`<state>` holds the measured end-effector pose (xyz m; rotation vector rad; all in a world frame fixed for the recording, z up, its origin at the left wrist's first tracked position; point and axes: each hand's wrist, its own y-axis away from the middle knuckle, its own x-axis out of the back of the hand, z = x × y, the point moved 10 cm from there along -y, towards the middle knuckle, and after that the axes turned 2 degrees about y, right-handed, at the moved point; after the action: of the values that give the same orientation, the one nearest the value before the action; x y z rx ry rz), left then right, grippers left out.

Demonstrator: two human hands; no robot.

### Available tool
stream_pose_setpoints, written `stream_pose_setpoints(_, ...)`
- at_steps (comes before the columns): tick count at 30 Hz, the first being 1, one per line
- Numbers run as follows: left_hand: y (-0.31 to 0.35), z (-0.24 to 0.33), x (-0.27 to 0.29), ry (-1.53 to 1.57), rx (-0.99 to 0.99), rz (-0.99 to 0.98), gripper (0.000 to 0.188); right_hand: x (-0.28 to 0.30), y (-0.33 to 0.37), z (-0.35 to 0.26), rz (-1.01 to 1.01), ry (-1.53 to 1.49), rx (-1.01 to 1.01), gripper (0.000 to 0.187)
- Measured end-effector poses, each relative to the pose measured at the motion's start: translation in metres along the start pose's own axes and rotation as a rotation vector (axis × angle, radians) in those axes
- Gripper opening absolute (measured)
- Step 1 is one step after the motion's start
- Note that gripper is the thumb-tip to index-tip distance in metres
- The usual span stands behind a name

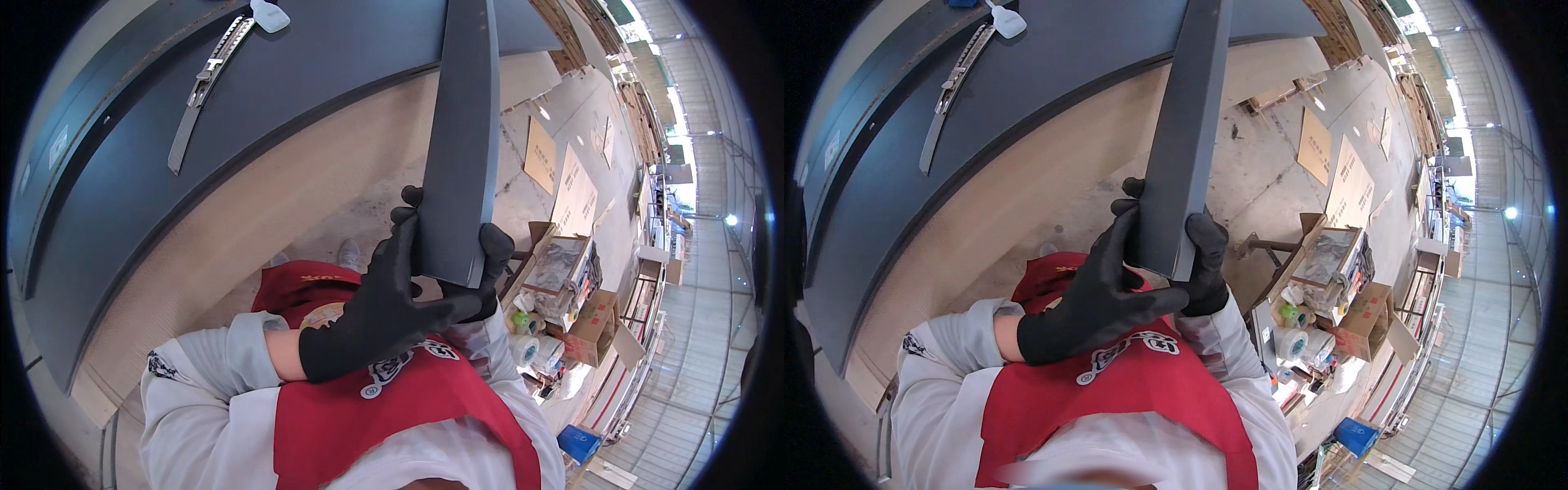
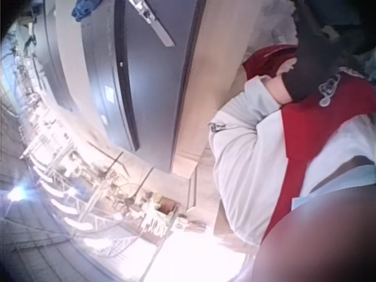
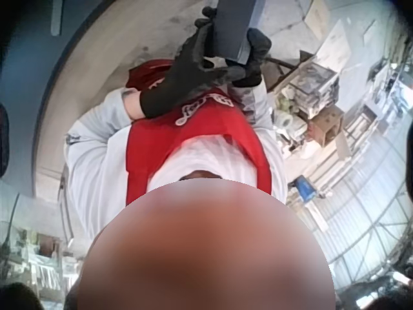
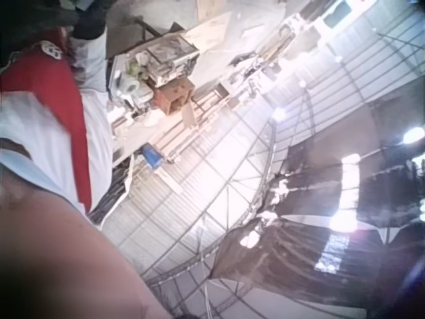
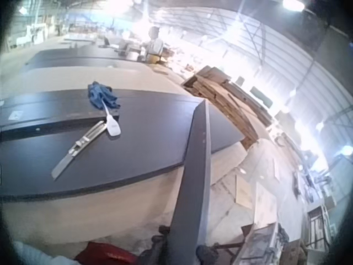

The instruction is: The person cleans a dark gray panel with a blue cloth, then uses a utility knife to scrape and trim its edges. They apply glue from a white bottle along a seam, press the panel sections together, and inspect the joined edges. The person repeats similar steps on another panel, using the knife and glue to finish the assembly.

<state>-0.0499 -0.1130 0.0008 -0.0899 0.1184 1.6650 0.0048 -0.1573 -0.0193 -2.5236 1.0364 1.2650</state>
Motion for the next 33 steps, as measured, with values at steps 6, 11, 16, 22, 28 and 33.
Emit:
stream_pose_setpoints(6, -0.001, 0.002, 0.001, 0.015, 0.020, -0.022, 0.091, 0.000, -0.001, 0.003, -0.067, -0.046, -0.019, 0.079)
stream_pose_setpoints(11, -0.001, -0.009, 0.002, -0.036, -0.077, 0.020, 0.093, -0.003, -0.004, 0.001, -0.081, -0.024, 0.021, 0.081)
stream_pose_setpoints(16, -0.002, -0.004, 0.002, 0.017, -0.072, 0.017, 0.095, 0.003, -0.002, 0.002, -0.026, -0.041, 0.036, 0.079)
stream_pose_setpoints(22, -0.002, -0.002, 0.005, 0.045, -0.031, 0.022, 0.090, 0.010, -0.001, 0.006, 0.081, -0.015, 0.020, 0.076)
stream_pose_setpoints(28, -0.003, -0.013, 0.008, 0.243, 0.147, -0.031, 0.073, 0.018, -0.004, 0.004, 0.188, 0.199, 0.065, 0.085)
stream_pose_setpoints(33, -0.002, -0.015, 0.019, 0.325, 0.188, 0.014, 0.067, 0.002, -0.009, -0.006, 0.255, 0.421, 0.108, 0.099)
